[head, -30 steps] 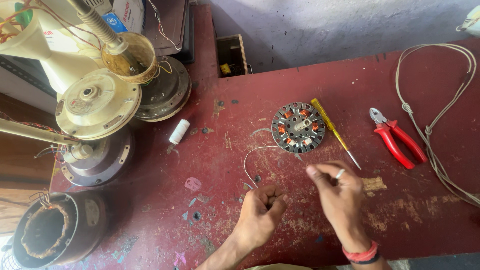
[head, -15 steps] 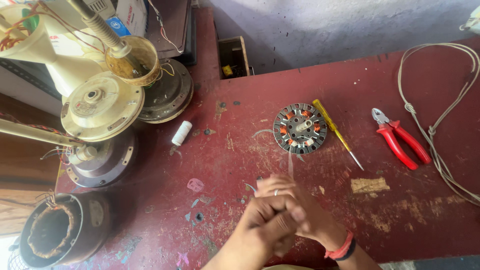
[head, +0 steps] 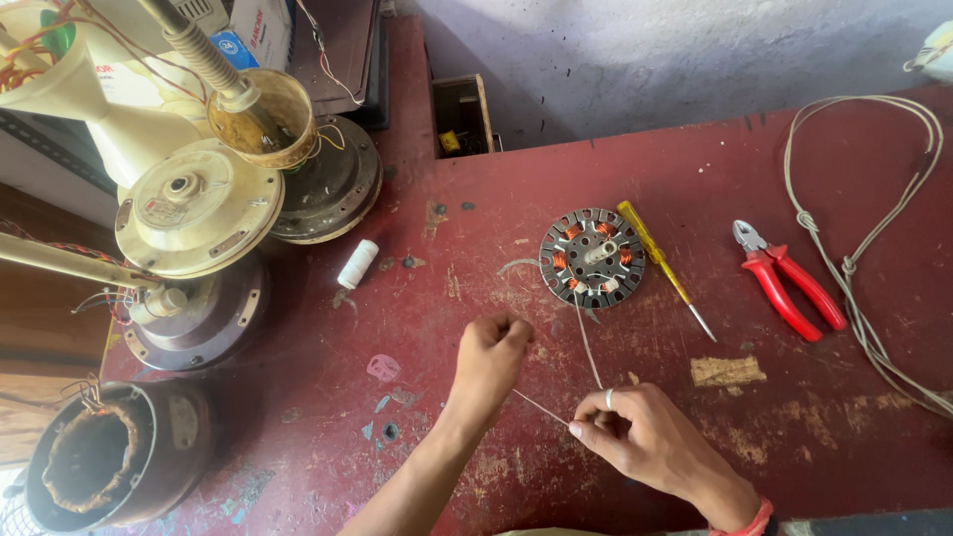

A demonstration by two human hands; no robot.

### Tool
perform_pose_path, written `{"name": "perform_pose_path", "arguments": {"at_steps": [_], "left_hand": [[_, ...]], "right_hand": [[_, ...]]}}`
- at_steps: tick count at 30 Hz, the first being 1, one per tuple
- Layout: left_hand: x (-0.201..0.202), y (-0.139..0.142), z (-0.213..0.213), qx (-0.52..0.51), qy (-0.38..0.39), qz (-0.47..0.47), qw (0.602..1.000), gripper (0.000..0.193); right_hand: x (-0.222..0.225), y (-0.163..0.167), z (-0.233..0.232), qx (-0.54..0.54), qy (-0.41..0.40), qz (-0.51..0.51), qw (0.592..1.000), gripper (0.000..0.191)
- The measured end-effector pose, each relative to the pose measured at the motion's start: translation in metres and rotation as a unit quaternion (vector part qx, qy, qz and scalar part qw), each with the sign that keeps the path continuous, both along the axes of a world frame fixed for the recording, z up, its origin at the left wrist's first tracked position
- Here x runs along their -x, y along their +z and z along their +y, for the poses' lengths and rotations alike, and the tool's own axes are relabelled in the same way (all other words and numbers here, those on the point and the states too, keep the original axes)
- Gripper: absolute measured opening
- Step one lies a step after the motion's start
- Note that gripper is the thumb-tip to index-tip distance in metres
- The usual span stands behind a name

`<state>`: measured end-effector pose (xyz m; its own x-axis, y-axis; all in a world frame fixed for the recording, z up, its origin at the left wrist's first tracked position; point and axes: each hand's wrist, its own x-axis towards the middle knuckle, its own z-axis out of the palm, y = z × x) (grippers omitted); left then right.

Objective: The person winds a thin white wire around the slots of a circular motor stator on a red workbench. The hands repeatedly loop and pull the wire through the stator slots, building up the coil layer by layer. Tools including pliers and a screwdriver are visible on the table but not used during the clip.

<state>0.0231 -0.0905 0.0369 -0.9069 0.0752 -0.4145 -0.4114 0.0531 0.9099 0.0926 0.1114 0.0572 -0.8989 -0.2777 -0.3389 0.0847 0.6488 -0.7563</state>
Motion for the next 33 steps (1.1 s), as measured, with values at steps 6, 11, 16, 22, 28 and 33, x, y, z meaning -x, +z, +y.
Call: {"name": "perform_pose_path", "arguments": {"at_steps": [6, 11, 16, 22, 28, 33], "left_hand": [[0.009, -0.011, 0.014, 0.110, -0.022, -0.022, 0.993, 0.025], [0.012, -0.022, 0.020, -0.013, 0.011, -0.015, 1.000, 0.031], [0.015, -0.024, 0.023, -0.009, 0.024, -0.028, 0.999, 0.033], [0.018, -0.023, 0.026, -0.038, 0.022, -0.038, 0.998, 0.033], [0.019, -0.027, 0.029, -0.065, 0.012, -0.052, 0.996, 0.028], [0.017, -0.031, 0.031, -0.056, 0.010, -0.072, 0.996, 0.025]], "right_hand": [[0.003, 0.009, -0.001, -0.073, -0.030, -0.024, 0.997, 0.030], [0.003, 0.012, 0.007, -0.064, -0.040, -0.012, 0.997, 0.027], [0.002, 0.010, 0.010, -0.057, -0.043, 0.018, 0.997, 0.027], [0.003, 0.010, 0.009, -0.060, -0.039, 0.011, 0.997, 0.028], [0.002, 0.011, 0.007, -0.067, -0.039, -0.012, 0.997, 0.030], [0.002, 0.017, 0.004, -0.051, -0.042, -0.033, 0.997, 0.029]]}}
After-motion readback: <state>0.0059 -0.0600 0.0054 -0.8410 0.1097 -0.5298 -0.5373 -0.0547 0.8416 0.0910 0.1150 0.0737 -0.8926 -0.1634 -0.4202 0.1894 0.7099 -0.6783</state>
